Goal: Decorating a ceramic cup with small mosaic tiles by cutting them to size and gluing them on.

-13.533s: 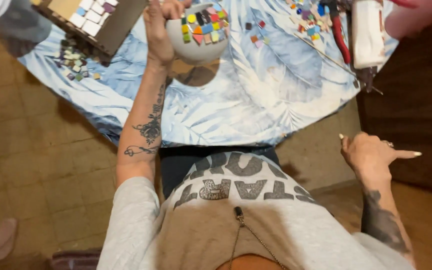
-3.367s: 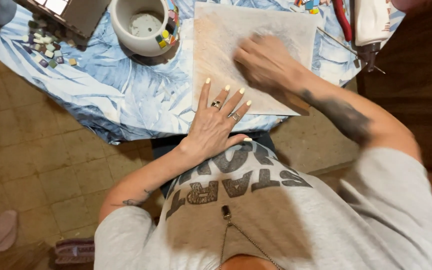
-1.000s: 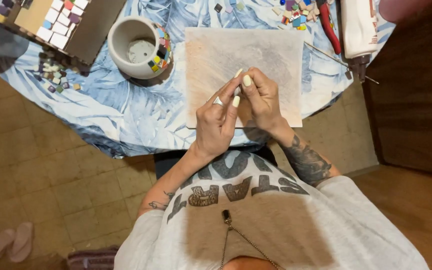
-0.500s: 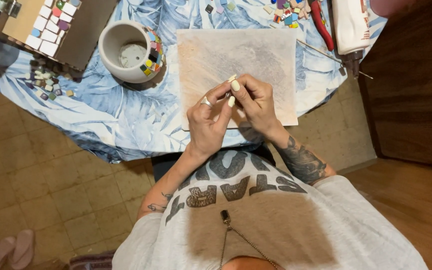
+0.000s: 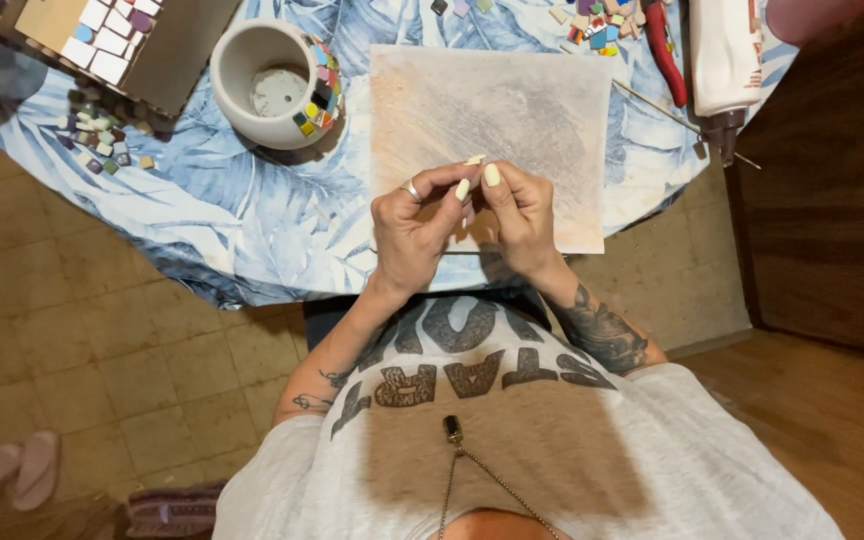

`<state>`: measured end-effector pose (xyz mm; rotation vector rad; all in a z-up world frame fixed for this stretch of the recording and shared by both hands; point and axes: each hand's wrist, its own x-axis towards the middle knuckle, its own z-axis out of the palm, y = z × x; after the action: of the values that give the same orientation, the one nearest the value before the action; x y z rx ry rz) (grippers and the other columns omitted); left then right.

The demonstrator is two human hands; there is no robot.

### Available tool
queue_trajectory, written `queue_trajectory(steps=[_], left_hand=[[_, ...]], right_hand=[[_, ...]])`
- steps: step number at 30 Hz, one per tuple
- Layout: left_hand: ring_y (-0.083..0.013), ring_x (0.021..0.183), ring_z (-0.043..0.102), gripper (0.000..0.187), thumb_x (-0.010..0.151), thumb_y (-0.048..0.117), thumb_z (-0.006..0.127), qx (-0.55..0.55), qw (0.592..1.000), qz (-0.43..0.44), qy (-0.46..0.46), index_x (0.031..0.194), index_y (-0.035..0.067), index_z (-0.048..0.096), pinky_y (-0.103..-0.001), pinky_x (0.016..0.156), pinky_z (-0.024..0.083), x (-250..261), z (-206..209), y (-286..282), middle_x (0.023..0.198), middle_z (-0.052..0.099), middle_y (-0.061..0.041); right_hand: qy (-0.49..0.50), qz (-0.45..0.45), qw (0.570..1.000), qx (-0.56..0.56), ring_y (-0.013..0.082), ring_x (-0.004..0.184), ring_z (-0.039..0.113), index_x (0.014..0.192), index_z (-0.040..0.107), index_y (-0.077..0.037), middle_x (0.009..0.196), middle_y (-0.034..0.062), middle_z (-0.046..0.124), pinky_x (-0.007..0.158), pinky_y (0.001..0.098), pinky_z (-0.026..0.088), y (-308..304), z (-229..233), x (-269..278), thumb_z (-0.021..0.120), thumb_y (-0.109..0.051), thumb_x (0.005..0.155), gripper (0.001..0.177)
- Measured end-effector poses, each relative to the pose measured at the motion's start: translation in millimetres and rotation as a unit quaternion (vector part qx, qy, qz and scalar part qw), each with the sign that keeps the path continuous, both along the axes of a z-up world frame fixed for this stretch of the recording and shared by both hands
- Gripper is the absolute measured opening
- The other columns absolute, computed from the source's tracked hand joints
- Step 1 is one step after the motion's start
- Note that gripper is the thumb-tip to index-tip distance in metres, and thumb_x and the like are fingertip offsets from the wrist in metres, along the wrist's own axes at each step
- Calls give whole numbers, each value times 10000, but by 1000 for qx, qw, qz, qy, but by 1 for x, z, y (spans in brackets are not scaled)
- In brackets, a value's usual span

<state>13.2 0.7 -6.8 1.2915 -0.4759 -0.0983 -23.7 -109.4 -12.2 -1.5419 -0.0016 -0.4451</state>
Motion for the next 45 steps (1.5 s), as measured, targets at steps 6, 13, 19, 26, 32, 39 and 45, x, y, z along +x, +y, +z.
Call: queue_trajectory(steps=[6, 13, 19, 26, 32, 39, 45], left_hand=[[-116, 507, 559, 115, 789, 4, 564, -23, 1000, -10, -6, 886, -18, 623, -234, 460, 471, 0, -3, 0, 734, 634, -143], [-155, 628, 612, 154, 783, 14, 570, 13, 999, 6, -51, 926, -11, 620, -244, 503, 510, -2, -8, 2, 864, 638, -155], [-280, 883, 605, 281, 764, -4, 573, 117, 967, 59, -220, 1045, 4, 574, -344, 708, 513, -9, -29, -4, 997, 607, -161], [-329, 1116, 456, 439, 793, 230, 599, 338, 856, -32, -389, 1176, 45, 490, -442, 962, 301, -20, -28, 10, 1159, 506, -157], [-296, 1160, 399, 498, 753, 395, 583, 463, 780, -118, -404, 1145, 90, 540, -516, 1014, 98, -21, -33, 25, 1205, 493, -131], [-271, 1181, 375, 525, 775, 451, 497, 518, 718, -138, -443, 1211, 161, 474, -508, 1013, 140, -16, -37, 30, 1299, 396, -94], [-263, 1174, 384, 533, 752, 448, 520, 522, 720, -126, -441, 1200, 163, 477, -515, 1011, 133, -19, -36, 28, 1293, 399, -84]], right_hand=[[-15, 2, 1000, -19, 136, 482, 529, 695, 573, 4, 492, 96, 531, 479, 227, 416, 0, 0, -1, 388, -139, 899, 310], [-23, 0, 999, -35, 134, 470, 523, 721, 568, 22, 500, 95, 532, 460, 227, 418, -1, -1, -1, 443, -100, 881, 237], [-11, -24, 994, -105, 105, 507, 463, 758, 572, 23, 498, 76, 482, 458, 227, 387, -14, -16, -5, 426, -118, 896, 246], [10, 56, 837, -543, 318, 580, 525, 758, 491, -26, 634, 132, 464, 490, 379, 425, -96, -59, -27, 483, -144, 849, 150], [-12, 50, 635, -771, 201, 580, 531, 714, 488, -94, 659, 50, 456, 489, 273, 429, -109, -13, -41, 466, -184, 812, 135], [6, 161, 635, -756, 139, 469, 332, 757, 454, -95, 654, 37, 440, 372, 252, 259, -73, -18, 64, 357, -207, 942, 237], [-230, 120, 600, -757, 158, 517, 456, 709, 495, -123, 700, 4, 480, 462, 276, 351, -61, -39, 136, 494, -186, 842, 147]])
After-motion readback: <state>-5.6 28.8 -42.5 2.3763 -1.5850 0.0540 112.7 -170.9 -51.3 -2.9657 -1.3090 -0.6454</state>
